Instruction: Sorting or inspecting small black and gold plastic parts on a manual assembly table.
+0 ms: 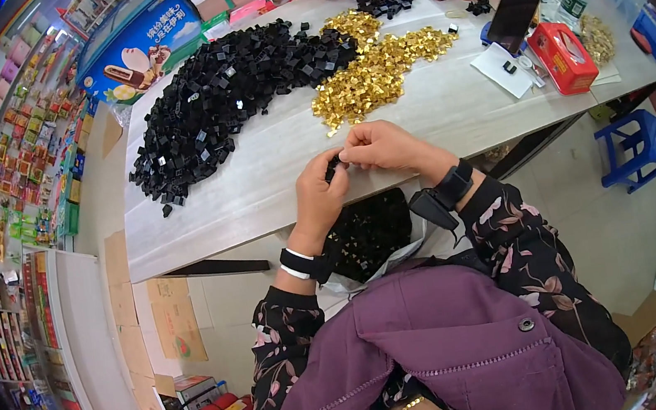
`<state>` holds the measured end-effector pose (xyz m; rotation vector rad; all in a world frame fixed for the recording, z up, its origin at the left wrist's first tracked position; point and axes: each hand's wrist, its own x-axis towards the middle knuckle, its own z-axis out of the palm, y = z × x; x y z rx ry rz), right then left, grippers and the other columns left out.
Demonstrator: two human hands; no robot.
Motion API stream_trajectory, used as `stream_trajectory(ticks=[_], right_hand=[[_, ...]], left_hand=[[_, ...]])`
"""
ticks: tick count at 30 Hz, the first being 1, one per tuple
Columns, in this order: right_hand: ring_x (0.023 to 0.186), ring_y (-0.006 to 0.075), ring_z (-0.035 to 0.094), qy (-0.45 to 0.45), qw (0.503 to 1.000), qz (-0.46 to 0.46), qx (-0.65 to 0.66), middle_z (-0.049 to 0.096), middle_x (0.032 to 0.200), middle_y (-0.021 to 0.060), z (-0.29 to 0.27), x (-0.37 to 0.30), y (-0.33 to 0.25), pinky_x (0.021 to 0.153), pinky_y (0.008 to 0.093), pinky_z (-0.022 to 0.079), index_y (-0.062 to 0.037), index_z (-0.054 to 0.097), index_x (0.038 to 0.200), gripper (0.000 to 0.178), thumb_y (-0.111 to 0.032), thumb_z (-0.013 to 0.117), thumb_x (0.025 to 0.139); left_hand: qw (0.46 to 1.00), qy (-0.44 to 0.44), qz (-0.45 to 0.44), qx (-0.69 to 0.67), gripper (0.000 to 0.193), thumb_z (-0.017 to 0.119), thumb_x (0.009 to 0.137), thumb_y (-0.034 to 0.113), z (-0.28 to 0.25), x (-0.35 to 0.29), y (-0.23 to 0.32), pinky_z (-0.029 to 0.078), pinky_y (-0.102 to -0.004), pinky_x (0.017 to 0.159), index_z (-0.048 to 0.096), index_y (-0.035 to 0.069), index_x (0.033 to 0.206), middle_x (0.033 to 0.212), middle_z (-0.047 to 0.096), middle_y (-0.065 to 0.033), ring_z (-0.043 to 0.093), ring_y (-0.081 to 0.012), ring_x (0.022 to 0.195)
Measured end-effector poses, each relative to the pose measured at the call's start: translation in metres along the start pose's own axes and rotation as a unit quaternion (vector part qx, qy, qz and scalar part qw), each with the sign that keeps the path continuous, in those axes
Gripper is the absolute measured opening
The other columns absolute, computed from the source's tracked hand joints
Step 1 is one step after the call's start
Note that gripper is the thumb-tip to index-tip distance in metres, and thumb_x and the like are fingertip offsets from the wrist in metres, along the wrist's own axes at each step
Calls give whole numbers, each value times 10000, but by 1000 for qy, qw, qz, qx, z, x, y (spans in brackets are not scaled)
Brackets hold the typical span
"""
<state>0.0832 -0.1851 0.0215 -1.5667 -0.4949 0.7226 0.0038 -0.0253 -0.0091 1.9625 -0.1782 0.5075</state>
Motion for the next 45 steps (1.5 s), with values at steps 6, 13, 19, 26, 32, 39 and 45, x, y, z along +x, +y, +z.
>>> stream_trajectory(ticks=[6,13,19,26,32,39,45], right_hand=[[607,37,500,-47,998,34,-19,564,705,-33,0,12,-11,530,189,408,-70,594,825,211,-274,645,846],[616,120,559,144,919,-122,-345,582,692,34,9,31,-2,543,258,433,-66,610,895,200,-235,658,800],[610,150,564,179,874,-210,-399,594,719,65,9,33,16,553,281,441,-73,614,943,210,-200,652,780],[597,65,526,109,992,-50,43,586,719,-18,1,10,-3,543,210,419,-68,616,879,152,-210,628,828],[601,37,504,53,994,-35,87,571,725,-30,10,-1,-6,540,182,406,-81,597,828,156,-235,615,840],[597,42,505,40,995,3,97,567,717,-20,6,-4,0,540,186,410,-82,581,801,183,-259,602,843],[589,40,504,40,995,-8,94,568,716,-20,4,-7,2,535,190,417,-74,573,792,188,-251,588,853]], left_hand=[[986,12,-88,-139,168,553,865,85,-3,-2,-2,454,-231,541,599,22,1014,876,636,-64,573,-92,617],[927,92,-189,-310,211,570,880,111,-11,7,0,375,-185,463,551,47,1080,855,610,-29,509,-52,564],[941,51,-199,-269,268,582,877,112,-13,6,0,369,-175,457,510,52,1128,861,603,-27,501,-50,558],[956,76,-112,-260,259,564,881,88,-2,4,0,432,-193,510,532,28,1131,879,609,-36,520,-57,599],[979,-7,-98,-179,240,558,870,74,-2,3,9,451,-214,517,555,10,1101,787,620,-24,525,-57,569],[981,-23,-104,-162,234,504,889,52,-3,-1,11,453,-195,553,553,5,1113,918,633,-48,527,-52,620],[980,-7,-113,-166,212,527,869,68,-1,-1,9,466,-225,555,591,23,1066,843,656,-52,551,-70,599]])
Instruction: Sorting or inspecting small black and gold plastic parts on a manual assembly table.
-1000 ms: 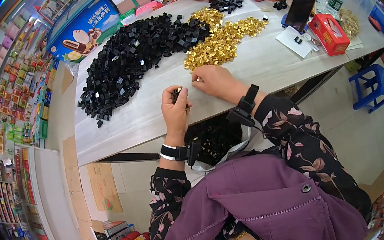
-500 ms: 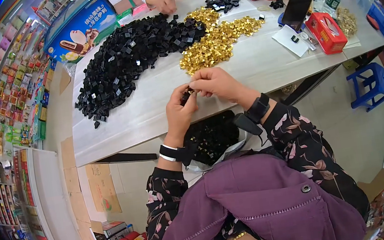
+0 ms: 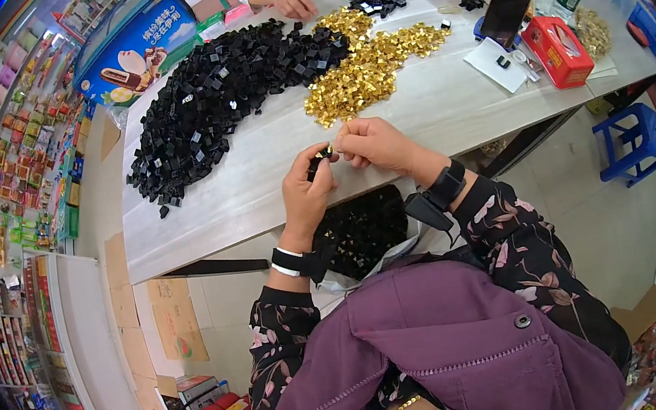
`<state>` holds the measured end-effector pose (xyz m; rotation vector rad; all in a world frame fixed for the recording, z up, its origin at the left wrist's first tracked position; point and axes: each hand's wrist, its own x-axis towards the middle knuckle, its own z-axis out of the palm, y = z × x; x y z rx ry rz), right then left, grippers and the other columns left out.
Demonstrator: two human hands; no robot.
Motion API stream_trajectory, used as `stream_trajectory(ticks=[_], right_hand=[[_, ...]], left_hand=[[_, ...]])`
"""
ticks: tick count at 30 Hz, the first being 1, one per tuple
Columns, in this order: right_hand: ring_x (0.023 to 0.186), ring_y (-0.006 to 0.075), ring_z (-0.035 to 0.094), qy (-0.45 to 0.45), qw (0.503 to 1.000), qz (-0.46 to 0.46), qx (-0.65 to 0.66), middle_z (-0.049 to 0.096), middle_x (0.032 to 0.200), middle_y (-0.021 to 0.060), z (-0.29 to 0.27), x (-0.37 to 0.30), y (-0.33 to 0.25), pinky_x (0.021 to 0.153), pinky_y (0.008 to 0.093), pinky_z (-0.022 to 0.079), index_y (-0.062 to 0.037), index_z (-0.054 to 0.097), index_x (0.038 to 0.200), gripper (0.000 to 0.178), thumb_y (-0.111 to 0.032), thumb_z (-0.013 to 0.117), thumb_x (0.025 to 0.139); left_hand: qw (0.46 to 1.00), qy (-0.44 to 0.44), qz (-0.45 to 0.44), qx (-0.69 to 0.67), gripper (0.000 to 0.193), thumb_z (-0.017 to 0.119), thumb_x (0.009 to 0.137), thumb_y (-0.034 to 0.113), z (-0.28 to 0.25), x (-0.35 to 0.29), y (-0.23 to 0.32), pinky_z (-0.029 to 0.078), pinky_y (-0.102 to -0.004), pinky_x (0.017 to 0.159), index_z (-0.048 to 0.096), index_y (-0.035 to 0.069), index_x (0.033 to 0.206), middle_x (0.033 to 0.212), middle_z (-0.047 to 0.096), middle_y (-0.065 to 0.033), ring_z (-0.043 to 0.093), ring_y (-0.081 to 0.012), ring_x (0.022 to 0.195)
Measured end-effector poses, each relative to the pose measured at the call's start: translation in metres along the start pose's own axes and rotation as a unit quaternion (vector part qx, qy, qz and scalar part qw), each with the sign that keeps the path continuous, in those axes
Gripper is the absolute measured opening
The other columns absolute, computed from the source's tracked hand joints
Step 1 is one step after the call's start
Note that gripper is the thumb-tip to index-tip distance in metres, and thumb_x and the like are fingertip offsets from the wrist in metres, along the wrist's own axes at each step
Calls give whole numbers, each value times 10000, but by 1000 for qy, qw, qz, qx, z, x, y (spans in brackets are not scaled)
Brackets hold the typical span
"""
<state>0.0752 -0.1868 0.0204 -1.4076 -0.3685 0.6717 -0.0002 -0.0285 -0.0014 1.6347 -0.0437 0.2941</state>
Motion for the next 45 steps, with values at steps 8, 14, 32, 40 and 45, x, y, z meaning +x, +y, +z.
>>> stream_trajectory(ticks=[8,14,32,40,45], right_hand=[[589,39,507,-2,997,-9,-71,567,712,-27,1,-2,-1,521,188,418,-68,579,795,180,-232,603,864],[615,25,501,-33,994,30,-102,557,729,-54,-5,-3,-5,537,176,400,-97,590,824,168,-257,597,876],[630,143,569,164,916,-131,-343,598,733,23,-23,13,-2,558,288,456,-82,636,882,207,-276,648,809],[685,253,598,218,824,-182,-490,598,761,67,-22,13,3,598,355,470,-104,637,829,141,-234,636,775],[690,247,595,204,837,-190,-471,584,748,72,-27,11,4,605,349,470,-95,630,810,123,-215,626,783]], left_hand=[[995,-24,23,97,217,548,844,77,-1,1,-6,475,-267,616,597,27,1049,808,647,-79,585,-128,659],[974,-18,83,210,216,551,839,78,0,1,-2,475,-277,622,601,25,1042,790,635,-91,595,-153,662],[997,-27,-37,-61,210,506,900,105,-9,4,2,426,-197,543,572,53,1093,833,634,-47,522,-48,601],[942,-258,-210,-37,225,554,891,181,-18,-28,31,411,-183,531,565,35,1062,824,618,-27,525,-40,622],[938,-296,-101,150,294,591,872,214,-29,-57,-20,461,-222,593,561,25,1094,874,631,-48,581,-86,689]])
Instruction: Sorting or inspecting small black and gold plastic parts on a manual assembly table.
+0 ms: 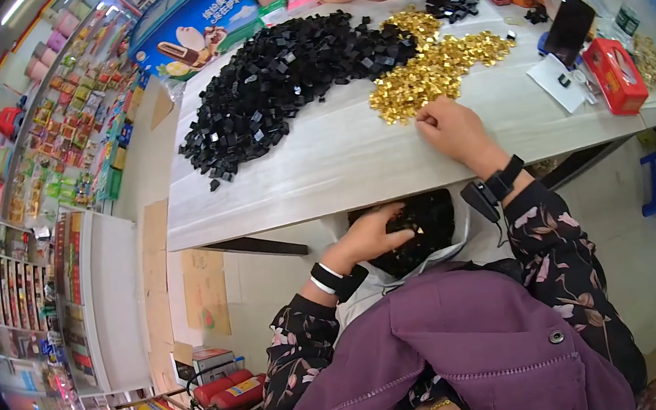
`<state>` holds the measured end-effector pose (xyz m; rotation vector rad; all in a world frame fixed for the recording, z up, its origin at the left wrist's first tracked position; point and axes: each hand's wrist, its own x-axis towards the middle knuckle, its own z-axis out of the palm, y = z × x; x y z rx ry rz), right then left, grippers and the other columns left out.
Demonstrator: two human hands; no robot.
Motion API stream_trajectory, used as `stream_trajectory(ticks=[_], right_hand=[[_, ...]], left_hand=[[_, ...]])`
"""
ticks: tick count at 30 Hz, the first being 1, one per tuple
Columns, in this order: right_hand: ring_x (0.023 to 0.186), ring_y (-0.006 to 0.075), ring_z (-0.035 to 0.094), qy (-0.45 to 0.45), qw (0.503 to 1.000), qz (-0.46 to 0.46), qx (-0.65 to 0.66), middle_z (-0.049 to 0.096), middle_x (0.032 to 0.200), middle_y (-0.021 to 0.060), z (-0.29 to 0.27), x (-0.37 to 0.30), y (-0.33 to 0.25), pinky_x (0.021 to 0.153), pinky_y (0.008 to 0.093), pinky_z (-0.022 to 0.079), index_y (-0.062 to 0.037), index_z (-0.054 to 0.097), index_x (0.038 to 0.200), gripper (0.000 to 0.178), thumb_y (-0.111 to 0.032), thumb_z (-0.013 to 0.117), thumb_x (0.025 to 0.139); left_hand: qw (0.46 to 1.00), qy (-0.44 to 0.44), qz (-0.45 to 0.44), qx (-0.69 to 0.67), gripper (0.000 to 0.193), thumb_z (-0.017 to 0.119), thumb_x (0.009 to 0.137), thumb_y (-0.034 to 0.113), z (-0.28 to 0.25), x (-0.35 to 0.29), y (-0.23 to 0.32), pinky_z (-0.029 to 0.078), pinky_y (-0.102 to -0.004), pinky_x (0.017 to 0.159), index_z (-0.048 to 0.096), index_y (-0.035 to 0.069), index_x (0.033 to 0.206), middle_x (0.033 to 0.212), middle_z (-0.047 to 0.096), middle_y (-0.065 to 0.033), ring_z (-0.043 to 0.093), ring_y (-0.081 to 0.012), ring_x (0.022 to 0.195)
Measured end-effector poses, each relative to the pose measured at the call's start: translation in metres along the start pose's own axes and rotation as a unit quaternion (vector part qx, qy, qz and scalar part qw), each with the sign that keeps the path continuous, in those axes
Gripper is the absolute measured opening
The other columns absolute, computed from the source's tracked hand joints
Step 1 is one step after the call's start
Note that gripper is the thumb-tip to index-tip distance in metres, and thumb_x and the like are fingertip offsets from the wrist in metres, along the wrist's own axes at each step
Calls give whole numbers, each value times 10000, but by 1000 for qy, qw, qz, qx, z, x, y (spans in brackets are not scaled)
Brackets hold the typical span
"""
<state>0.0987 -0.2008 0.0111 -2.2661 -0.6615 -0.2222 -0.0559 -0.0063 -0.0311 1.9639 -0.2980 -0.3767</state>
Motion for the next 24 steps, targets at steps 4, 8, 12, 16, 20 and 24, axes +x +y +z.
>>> stream_trajectory(ticks=[4,8,12,16,20,24], right_hand=[[689,241,588,8,1000,-4,29,579,756,72,0,-4,-1,609,342,467,-91,623,813,108,-196,616,790],[683,236,579,26,998,-11,56,575,763,70,-1,-5,-4,610,331,463,-85,616,823,104,-185,611,796],[653,206,563,17,998,-7,56,573,766,66,0,-5,-5,597,303,455,-68,611,839,112,-169,624,793],[600,148,543,15,998,-3,68,577,772,58,2,-4,1,572,262,445,-40,611,861,129,-137,647,784],[601,133,548,1,996,19,92,587,781,54,1,-4,0,569,251,447,-39,617,874,133,-129,647,782],[602,124,543,13,995,3,100,587,768,54,1,-5,1,571,246,448,-38,620,884,126,-114,637,785]], left_hand=[[989,22,103,101,336,611,850,222,-31,-5,17,488,-285,661,561,31,1123,915,648,-107,625,-156,765],[981,149,-54,109,412,643,819,195,-113,14,43,492,-292,719,525,28,1177,960,618,-123,603,-189,819],[812,392,83,425,307,627,788,153,-164,35,3,498,-382,711,576,29,1065,961,572,-149,593,-299,818],[809,297,-122,491,233,603,778,131,-167,46,7,486,-422,739,595,28,986,1003,542,-169,567,-350,904],[808,339,-61,478,164,585,768,88,-161,48,-3,492,-424,702,582,30,921,938,527,-166,563,-371,847],[846,276,-74,451,160,593,753,98,-148,49,-3,479,-412,740,604,18,891,966,547,-168,560,-342,889]])
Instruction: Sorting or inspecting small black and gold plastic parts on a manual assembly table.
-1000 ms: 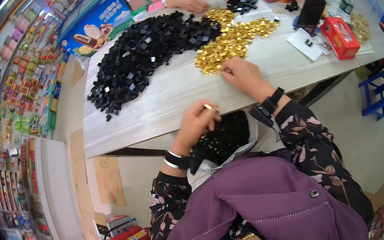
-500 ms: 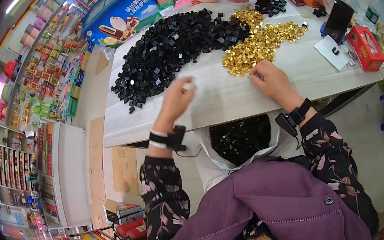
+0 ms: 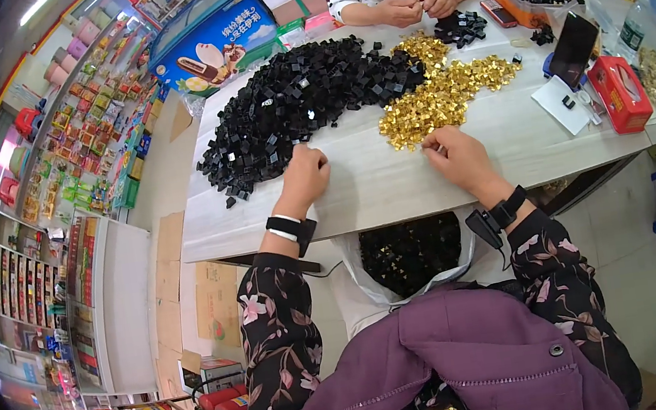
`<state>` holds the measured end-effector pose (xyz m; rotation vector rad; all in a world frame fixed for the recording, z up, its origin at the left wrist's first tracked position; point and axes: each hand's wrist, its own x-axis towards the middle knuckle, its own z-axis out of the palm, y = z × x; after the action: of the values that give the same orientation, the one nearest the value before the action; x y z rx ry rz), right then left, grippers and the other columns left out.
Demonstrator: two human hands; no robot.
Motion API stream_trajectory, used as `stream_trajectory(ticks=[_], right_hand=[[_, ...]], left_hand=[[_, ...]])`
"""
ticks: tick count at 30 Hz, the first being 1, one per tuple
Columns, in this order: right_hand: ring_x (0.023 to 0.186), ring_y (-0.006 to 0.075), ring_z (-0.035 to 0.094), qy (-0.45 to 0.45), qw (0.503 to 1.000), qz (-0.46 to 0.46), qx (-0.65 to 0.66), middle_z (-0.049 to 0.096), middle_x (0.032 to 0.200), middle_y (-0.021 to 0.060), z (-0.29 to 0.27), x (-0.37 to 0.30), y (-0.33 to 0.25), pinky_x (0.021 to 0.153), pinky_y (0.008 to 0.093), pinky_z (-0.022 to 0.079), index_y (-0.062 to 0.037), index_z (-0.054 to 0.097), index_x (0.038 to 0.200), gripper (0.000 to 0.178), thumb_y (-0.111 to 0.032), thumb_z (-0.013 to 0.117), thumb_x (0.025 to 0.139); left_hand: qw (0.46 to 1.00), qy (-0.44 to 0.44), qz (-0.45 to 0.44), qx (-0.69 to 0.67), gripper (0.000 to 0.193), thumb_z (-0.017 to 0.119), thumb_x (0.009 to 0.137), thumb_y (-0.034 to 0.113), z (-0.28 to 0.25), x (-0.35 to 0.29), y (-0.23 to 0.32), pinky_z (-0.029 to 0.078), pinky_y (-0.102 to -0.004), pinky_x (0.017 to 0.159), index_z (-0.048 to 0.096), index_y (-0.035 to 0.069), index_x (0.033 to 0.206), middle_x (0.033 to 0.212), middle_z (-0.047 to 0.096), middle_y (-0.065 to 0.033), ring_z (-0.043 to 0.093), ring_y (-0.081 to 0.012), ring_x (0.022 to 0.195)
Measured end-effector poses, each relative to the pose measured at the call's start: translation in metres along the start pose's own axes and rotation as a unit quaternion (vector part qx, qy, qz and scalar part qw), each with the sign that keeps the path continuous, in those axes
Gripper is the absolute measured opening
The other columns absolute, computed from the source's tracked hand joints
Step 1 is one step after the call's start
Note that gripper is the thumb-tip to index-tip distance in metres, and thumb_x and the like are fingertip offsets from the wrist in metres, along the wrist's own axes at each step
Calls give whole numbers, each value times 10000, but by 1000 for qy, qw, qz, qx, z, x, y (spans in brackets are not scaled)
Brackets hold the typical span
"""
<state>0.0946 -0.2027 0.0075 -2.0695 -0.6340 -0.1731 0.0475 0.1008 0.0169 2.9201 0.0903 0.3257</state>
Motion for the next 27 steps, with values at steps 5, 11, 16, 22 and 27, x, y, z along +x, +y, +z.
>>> stream_trajectory(ticks=[5,11,16,22,27], right_hand=[[625,118,556,-13,999,-4,51,593,772,36,1,-6,-1,581,254,451,-54,630,907,135,-131,619,797],[660,58,521,-92,958,84,259,581,796,-13,11,-20,-8,594,213,430,-31,612,946,138,-100,606,827],[672,39,510,-175,879,130,424,573,797,-30,18,-19,-29,599,182,415,-39,593,979,157,-120,599,844],[669,36,509,-165,900,126,384,573,796,-31,18,-21,-22,587,180,416,-46,593,969,148,-124,599,843],[666,34,507,-185,886,171,389,572,797,-29,13,-18,-27,585,180,415,-49,592,956,135,-116,602,838]], left_hand=[[990,36,100,-93,149,579,746,74,1,-19,12,476,-407,726,611,10,878,903,567,-162,558,-333,847],[968,-26,49,-246,154,596,800,102,-9,-38,67,475,-302,646,604,8,922,833,578,-95,583,-200,729],[893,-102,-47,-435,183,602,837,118,9,-54,110,440,-234,576,591,8,982,807,560,-42,536,-95,634],[898,16,18,-440,185,598,822,119,28,-60,120,439,-272,561,597,27,983,819,592,-98,545,-150,593],[885,42,26,-462,193,590,826,78,28,-65,119,438,-243,567,598,24,1010,821,611,-83,544,-114,610]])
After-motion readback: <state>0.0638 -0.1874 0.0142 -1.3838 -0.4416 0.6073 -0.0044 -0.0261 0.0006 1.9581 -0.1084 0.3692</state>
